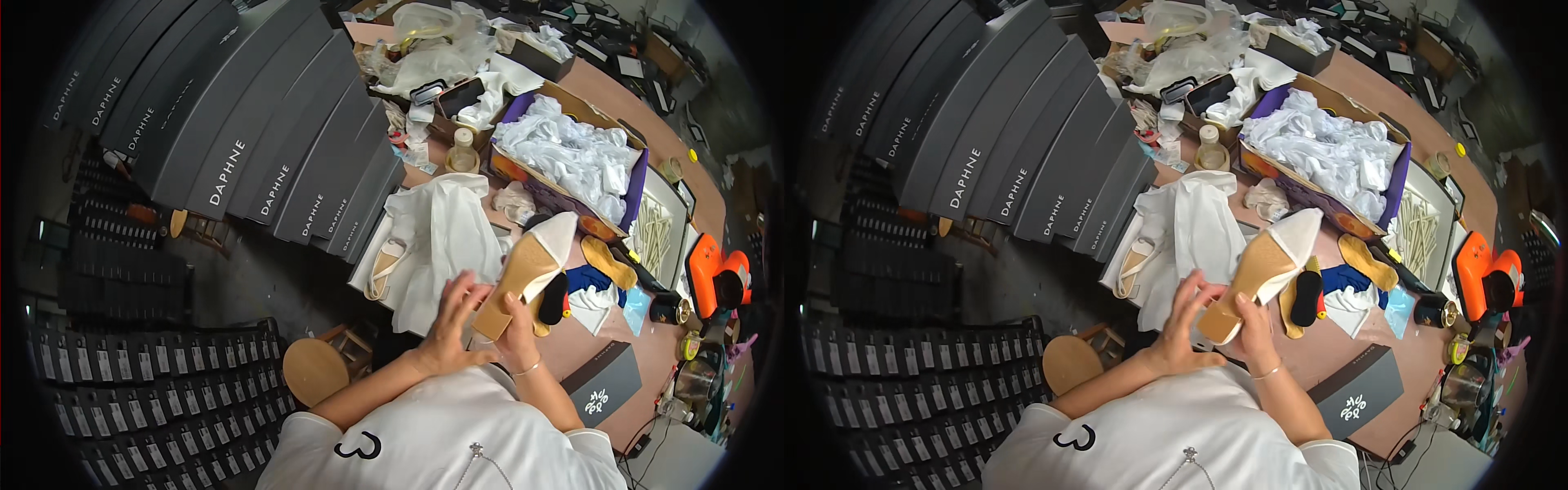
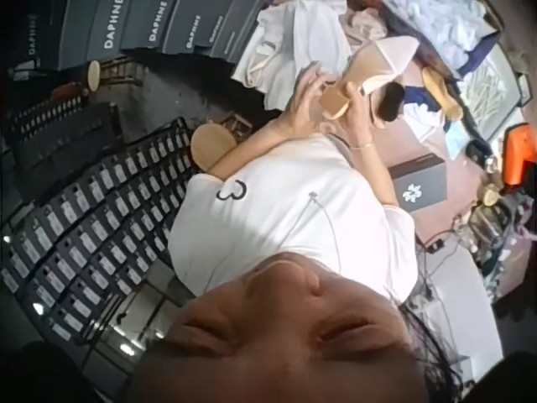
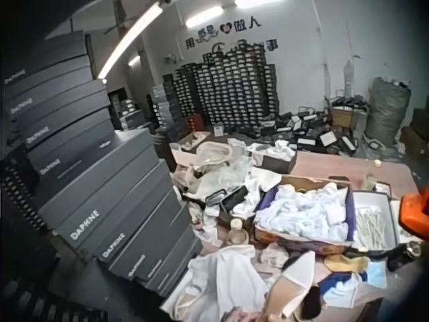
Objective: Packing a pair of high-heeled shoes into a box with protective paper.
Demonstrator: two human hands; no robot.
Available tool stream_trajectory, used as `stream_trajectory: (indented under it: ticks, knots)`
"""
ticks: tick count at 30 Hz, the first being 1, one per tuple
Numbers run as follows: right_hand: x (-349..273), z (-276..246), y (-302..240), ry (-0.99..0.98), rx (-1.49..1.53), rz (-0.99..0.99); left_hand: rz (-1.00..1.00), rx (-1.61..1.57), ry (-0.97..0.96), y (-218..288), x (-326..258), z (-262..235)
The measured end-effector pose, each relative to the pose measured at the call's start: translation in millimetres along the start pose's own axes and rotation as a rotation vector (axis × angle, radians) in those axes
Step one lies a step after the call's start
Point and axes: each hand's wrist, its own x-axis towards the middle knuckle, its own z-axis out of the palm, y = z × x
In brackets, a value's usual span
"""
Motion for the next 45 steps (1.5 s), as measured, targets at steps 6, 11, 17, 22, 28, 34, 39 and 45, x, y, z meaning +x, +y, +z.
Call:
stream_trajectory:
  ticks: [6, 11, 17, 22, 28, 34, 39, 45]
  knots:
    - [-2.8, -24.0, -38.0, 0.08, -0.415, 0.043, -0.653, 0.599, -0.014, -187.5, -64.6, -79.6]
    - [1.8, -5.2, -29.7, 0.068, -0.171, 0.156, -0.78, 0.582, 0.038, -222.3, -59.6, -73.1]
    - [-1.3, -43.5, -17.0, -0.178, 0.299, 0.289, -0.702, -0.953, 0.253, -83.0, -37.9, -108.1]
    - [-11.7, -21.4, 2.3, -0.197, 0.504, 0.279, -0.865, -2.003, 0.312, -6.2, -9.4, -18.0]
    - [-32.8, -38.7, 15.5, -0.308, 0.499, 0.299, -0.89, -2.204, 0.063, -3.7, -18.5, 11.3]
    - [-48.3, -52.5, 22.0, -0.265, 0.461, 0.225, -0.855, -2.029, -0.108, 2.0, -18.4, 20.1]
    - [-52.6, -46.7, 17.3, -0.222, 0.48, 0.182, -0.826, -1.961, -0.137, -0.3, -18.0, 22.3]
    - [-56.9, -33.5, 5.8, -0.209, 0.411, 0.256, -0.63, -1.715, -0.326, -12.5, -16.2, 15.0]
